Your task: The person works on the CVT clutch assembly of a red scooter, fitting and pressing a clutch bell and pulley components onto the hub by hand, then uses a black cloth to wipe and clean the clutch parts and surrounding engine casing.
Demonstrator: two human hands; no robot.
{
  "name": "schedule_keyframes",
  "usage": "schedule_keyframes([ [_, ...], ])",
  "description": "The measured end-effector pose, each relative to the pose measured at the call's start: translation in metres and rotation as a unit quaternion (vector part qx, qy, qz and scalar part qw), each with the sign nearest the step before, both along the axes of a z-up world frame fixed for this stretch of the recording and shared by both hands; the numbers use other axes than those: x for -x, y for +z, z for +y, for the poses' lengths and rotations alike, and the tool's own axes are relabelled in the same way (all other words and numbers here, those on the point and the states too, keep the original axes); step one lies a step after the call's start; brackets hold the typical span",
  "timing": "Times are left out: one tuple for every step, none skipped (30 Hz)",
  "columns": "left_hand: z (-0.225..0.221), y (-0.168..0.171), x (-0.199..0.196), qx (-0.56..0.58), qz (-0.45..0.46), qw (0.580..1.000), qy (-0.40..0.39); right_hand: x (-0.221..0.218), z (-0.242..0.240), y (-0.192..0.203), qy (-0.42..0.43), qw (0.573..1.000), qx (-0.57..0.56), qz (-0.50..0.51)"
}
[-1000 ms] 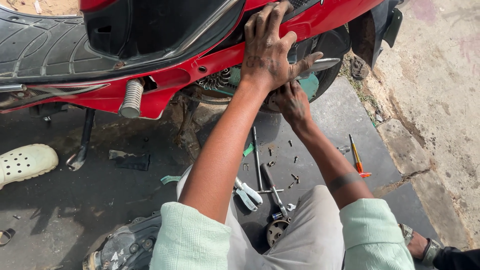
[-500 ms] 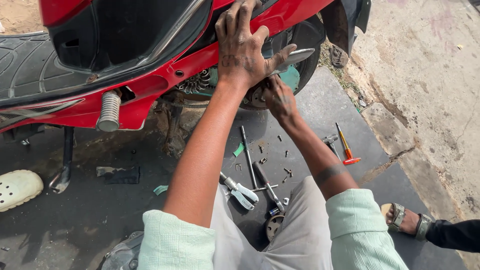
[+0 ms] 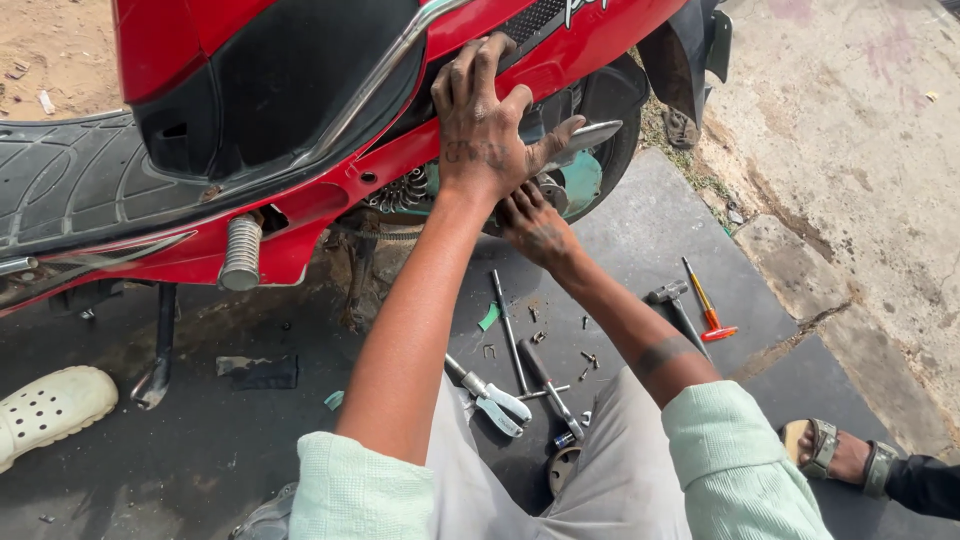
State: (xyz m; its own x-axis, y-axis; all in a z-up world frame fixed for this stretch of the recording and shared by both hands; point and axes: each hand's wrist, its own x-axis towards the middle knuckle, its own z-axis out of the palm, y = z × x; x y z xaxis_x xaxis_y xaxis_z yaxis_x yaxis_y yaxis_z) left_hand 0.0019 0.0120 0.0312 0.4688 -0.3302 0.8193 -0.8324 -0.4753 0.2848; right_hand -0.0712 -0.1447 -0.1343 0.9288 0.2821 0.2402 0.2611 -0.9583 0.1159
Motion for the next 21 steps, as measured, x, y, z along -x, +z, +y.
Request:
schedule_keyframes([
  [-0.001, -0.004, 0.003, -0.002, 0.004, 1.000, 0.001, 0.000, 0.001, -0.005, -0.055, 0.996, -0.074, 0.004],
  [-0.001, -0.008, 0.007, -0.004, 0.008, 1.000, 0.001, 0.000, 0.002, -0.011, -0.110, 0.983, -0.147, 0.008],
  [-0.001, -0.007, 0.005, -0.002, 0.006, 1.000, 0.007, 0.000, 0.011, -0.007, -0.105, 0.984, -0.146, 0.006],
  [-0.001, -0.005, 0.003, 0.008, 0.003, 1.000, 0.005, 0.000, 0.021, -0.002, -0.112, 0.994, -0.014, 0.004],
  [0.000, -0.005, 0.002, 0.012, 0.000, 1.000, -0.001, 0.002, 0.035, -0.001, -0.122, 0.986, 0.112, 0.001],
  [0.001, -0.003, 0.001, 0.007, -0.002, 1.000, -0.001, 0.002, 0.027, -0.002, -0.122, 0.987, 0.106, 0.000],
  [0.002, -0.003, 0.003, 0.005, 0.006, 1.000, -0.001, 0.004, 0.019, -0.005, -0.073, 0.995, 0.054, -0.036],
  [0.002, -0.003, 0.004, 0.002, 0.014, 1.000, -0.001, 0.007, 0.010, -0.008, -0.023, 0.997, 0.001, -0.073],
  [0.001, -0.004, 0.004, 0.004, 0.017, 1.000, 0.000, 0.009, 0.014, 0.001, -0.022, 0.997, 0.003, -0.070],
  [0.000, -0.005, 0.004, 0.008, 0.018, 1.000, -0.001, 0.010, 0.018, 0.010, -0.077, 0.993, -0.050, -0.077],
  [0.000, -0.008, 0.004, 0.011, 0.019, 1.000, -0.002, 0.012, 0.024, 0.017, -0.132, 0.982, -0.105, -0.082],
  [0.000, -0.010, 0.005, 0.010, 0.021, 1.000, -0.001, 0.017, 0.024, 0.006, -0.131, 0.983, -0.105, -0.079],
  [0.000, -0.008, 0.003, 0.012, 0.009, 1.000, -0.003, 0.016, 0.026, -0.003, -0.081, 0.993, 0.013, -0.085],
  [0.000, -0.007, 0.001, 0.014, -0.004, 1.000, -0.006, 0.014, 0.028, -0.012, -0.031, 0.987, 0.131, -0.089],
  [-0.001, -0.006, 0.002, 0.011, -0.002, 1.000, -0.010, 0.015, 0.014, -0.017, -0.036, 0.987, 0.129, -0.086],
  [-0.001, -0.006, 0.003, 0.010, 0.004, 1.000, -0.008, 0.015, 0.000, -0.022, -0.117, 0.988, 0.007, -0.098],
  [0.001, -0.006, 0.003, 0.014, 0.010, 1.000, 0.003, 0.012, -0.015, -0.024, -0.187, 0.970, -0.110, -0.107],
  [0.002, -0.008, 0.001, 0.016, 0.013, 1.000, 0.007, 0.012, -0.010, -0.024, -0.183, 0.972, -0.108, -0.104],
  [0.000, -0.009, 0.001, 0.008, 0.002, 1.000, 0.006, 0.016, -0.007, -0.025, -0.145, 0.982, -0.070, -0.098],
  [-0.002, -0.010, 0.001, 0.001, -0.009, 1.000, 0.004, 0.021, -0.003, -0.026, -0.108, 0.990, -0.031, -0.091],
  [-0.003, -0.009, 0.002, 0.005, -0.010, 1.000, -0.001, 0.020, -0.006, -0.022, -0.112, 0.989, -0.027, -0.092],
])
